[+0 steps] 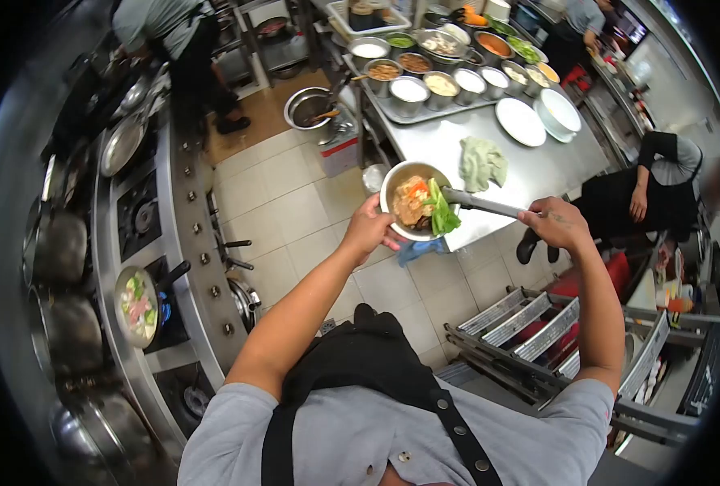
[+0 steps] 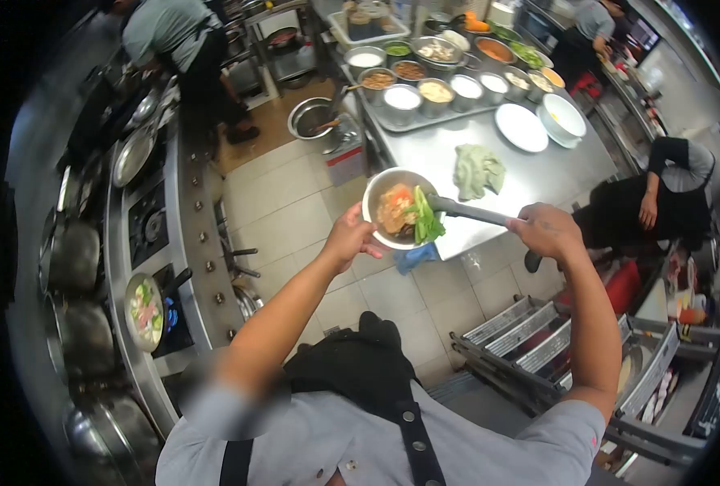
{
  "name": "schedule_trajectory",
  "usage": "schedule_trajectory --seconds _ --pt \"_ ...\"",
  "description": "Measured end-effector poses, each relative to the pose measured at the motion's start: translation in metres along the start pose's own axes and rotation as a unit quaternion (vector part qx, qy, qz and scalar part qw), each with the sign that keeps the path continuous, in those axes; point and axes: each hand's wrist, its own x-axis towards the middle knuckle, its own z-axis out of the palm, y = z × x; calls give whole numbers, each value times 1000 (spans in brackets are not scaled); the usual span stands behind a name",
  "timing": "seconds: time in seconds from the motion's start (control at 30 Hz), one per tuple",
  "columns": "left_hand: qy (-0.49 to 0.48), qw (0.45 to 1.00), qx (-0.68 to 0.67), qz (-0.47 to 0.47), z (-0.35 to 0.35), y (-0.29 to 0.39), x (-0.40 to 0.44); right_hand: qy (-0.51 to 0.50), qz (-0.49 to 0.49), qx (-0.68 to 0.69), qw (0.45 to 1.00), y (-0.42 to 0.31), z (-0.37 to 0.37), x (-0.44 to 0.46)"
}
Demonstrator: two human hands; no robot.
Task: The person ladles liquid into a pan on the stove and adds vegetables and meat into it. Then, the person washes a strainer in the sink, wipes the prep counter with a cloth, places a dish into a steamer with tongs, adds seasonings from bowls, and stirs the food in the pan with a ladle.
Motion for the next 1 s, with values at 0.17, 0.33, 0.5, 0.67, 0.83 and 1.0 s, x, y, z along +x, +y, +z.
schedule_trajectory --seconds 0.17,0.33,0.5,0.67,0.83,1.0 --pt "238 967 42 83 -62 0 -52 8 -128 -49 991 -105 -8 13" --pt "431 893 3 127 -127 15 -88 71 -279 -138 948 -210 -1 32" --pt "529 832 14 170 -189 42 -138 81 -316 -127 937 -310 -1 38" --pt "626 743 19 236 -257 48 -177 67 -378 -148 912 -407 -15 33" --pt "635 714 -59 289 -319 61 -227 94 -445 -84 887 -480 -27 50" --pt "667 677 -98 296 -348 88 -280 -47 -494 181 849 -580 17 14"
